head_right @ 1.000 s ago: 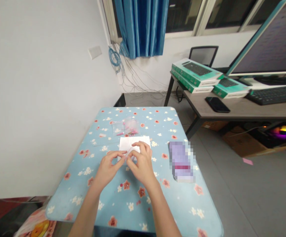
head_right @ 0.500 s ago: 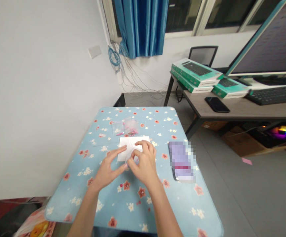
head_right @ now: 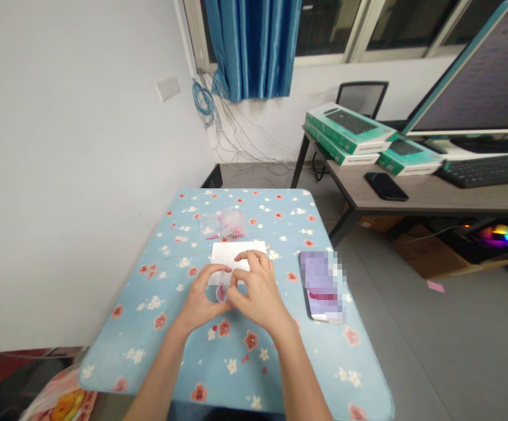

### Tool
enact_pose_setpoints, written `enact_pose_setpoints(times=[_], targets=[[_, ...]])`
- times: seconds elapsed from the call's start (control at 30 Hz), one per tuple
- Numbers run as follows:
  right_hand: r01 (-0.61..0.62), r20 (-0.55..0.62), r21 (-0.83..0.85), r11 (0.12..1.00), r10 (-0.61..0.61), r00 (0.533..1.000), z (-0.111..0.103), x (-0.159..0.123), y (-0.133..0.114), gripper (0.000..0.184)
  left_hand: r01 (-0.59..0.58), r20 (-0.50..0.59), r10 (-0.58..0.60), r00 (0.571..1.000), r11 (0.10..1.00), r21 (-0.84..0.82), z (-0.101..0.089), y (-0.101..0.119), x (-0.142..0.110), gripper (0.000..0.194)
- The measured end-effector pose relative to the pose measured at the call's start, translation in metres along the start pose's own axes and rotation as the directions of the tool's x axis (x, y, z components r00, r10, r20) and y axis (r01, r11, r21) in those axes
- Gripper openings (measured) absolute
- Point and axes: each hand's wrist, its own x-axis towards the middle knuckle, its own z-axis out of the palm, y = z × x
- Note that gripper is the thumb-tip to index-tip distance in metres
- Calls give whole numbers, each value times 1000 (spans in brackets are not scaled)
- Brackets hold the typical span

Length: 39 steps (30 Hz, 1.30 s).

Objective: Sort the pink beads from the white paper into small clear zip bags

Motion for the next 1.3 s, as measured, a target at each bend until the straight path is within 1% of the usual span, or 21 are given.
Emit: enact_pose_setpoints(times=[0.07, 0.1, 0.23, 0.3, 0.37, 0.4, 0.43, 0.47, 0.53, 0.57, 0.6, 0.63, 0.7, 0.8, 0.87, 0.97, 1.03, 1.1, 1.17, 1.23, 1.3], targets=[[-25, -26, 5, 1000, 25, 999, 0, 0, 1, 12, -15, -44, 16, 999, 999, 29, 0, -2, 0, 41], [-35, -37, 11, 999, 36, 999, 0, -1, 2, 11, -18, -55, 21, 998, 999, 40, 0, -2, 0, 40], [-66, -80, 79, 995, 72, 994, 3, 0, 10, 13, -22, -33, 25, 999, 996, 84, -3, -5, 2, 45], [-93, -110, 164, 982, 112, 988, 8, 0, 19, 13, -33, -3, 34, 999, 990, 134, -6, -6, 5, 46], [-132, -127, 313, 940, 180, 975, 17, 1, 27, 12, -64, 38, 58, 998, 977, 204, -11, -7, 9, 45], [-156, -118, 421, 894, 224, 967, 23, 2, 31, 9, -86, 65, 72, 995, 965, 249, -13, -7, 12, 44], [-190, -96, 539, 820, 284, 954, 29, 2, 32, 9, -109, 98, 83, 992, 948, 300, -15, -6, 15, 42], [-235, -59, 660, 714, 361, 931, 36, 2, 33, 15, -133, 132, 91, 987, 925, 356, -17, -5, 18, 41], [-301, 52, 854, 425, 506, 861, 51, 1, 28, 31, -176, 202, 88, 975, 862, 475, -20, -1, 24, 41], [-314, 113, 903, 294, 542, 833, 58, 1, 24, 37, -196, 233, 81, 969, 826, 529, -21, 1, 26, 41], [-305, 146, 928, 212, 548, 824, 65, 1, 20, 41, -216, 260, 74, 963, 789, 575, -21, 4, 28, 41], [-282, 146, 945, 166, 557, 818, 72, 1, 16, 40, -236, 285, 69, 956, 757, 609, -21, 6, 30, 40], [-245, 139, 964, 104, 588, 797, 82, 1, 8, 31, -279, 333, 68, 940, 717, 639, -21, 11, 33, 39], [-189, 128, 982, 21, 663, 738, 92, 2, 2, 23, -316, 381, 70, 922, 705, 635, -21, 16, 34, 40], [-152, 146, 987, -53, 688, 710, 94, 4, 2, 21, -315, 391, 57, 919, 702, 638, -22, 16, 34, 43], [-98, 201, 978, -186, 696, 689, 95, 7, 6, 18, -305, 391, 41, 920, 701, 644, -25, 13, 32, 53], [-63, 226, 966, -252, 698, 680, 95, 9, 11, 16, -292, 376, 41, 926, 708, 643, -28, 9, 31, 60], [-43, 247, 954, -296, 697, 673, 97, 10, 15, 14, -267, 345, 43, 938, 725, 635, -32, 5, 29, 64], [-47, 272, 944, -325, 694, 667, 99, 11, 19, 14, -226, 300, 45, 953, 763, 605, -36, 2, 28, 65], [-55, 300, 934, -352, 692, 657, 102, 12, 22, 13, -183, 256, 50, 965, 828, 530, -39, 0, 26, 66], [-44, 319, 922, -385, 688, 652, 103, 13, 23, 10, -138, 212, 51, 976, 900, 414, -39, 0, 22, 69]])
